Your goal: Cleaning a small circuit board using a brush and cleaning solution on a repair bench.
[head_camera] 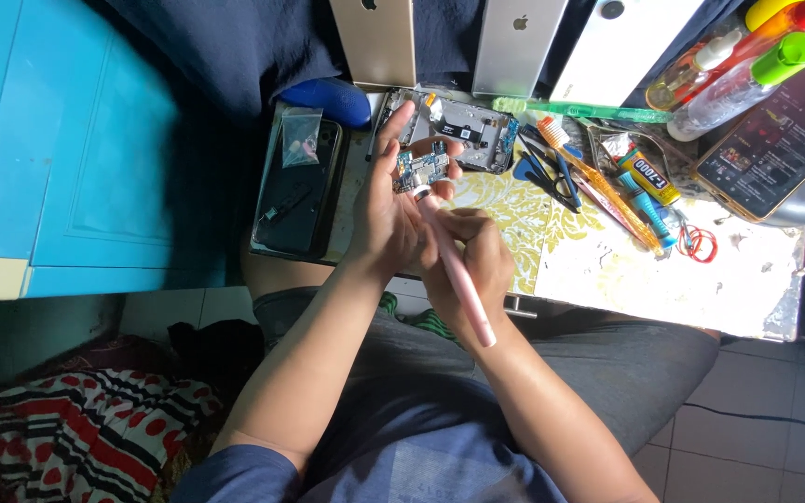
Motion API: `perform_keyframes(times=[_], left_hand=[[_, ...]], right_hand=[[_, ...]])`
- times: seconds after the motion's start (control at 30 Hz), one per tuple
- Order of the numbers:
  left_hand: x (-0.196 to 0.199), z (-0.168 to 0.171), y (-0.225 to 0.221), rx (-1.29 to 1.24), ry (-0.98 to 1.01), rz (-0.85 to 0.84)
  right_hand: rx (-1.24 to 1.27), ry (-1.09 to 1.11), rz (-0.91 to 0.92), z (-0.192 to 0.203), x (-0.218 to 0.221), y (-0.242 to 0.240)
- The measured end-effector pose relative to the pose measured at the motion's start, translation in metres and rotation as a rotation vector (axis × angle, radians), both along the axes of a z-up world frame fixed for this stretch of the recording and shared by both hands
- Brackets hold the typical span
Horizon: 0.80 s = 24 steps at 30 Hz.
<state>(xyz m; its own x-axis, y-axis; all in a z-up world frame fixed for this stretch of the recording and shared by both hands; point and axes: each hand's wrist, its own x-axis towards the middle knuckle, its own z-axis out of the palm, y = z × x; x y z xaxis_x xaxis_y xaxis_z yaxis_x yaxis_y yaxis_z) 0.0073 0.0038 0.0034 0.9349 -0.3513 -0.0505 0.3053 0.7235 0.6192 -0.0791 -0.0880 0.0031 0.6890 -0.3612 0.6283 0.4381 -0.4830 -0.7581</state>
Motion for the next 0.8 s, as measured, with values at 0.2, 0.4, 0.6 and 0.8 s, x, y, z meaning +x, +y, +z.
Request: perform_keyframes(times=[0.2,0.4,0.6,0.8], left_hand=[[0.005,-0.008,0.003,-0.017,0.004,-0.021],[0.001,-0.007,-0.004,0.025,-0.022,-0.005],[-0.013,0.031,0.003,0.9,-0.674,-0.023],[-0.018,0.042,-0.007,0.867,-1.147,-0.166]], right_hand=[[-0.014,-0.03,0.022,-0.006,-0.001,0.003],[-0.156,0.118,0.21,0.033,0.018,-0.07],[0.132,0.167,0.135,0.042,-0.015,-0.109],[0.224,0.118,0.163,0.031,-0.024,-0.143]])
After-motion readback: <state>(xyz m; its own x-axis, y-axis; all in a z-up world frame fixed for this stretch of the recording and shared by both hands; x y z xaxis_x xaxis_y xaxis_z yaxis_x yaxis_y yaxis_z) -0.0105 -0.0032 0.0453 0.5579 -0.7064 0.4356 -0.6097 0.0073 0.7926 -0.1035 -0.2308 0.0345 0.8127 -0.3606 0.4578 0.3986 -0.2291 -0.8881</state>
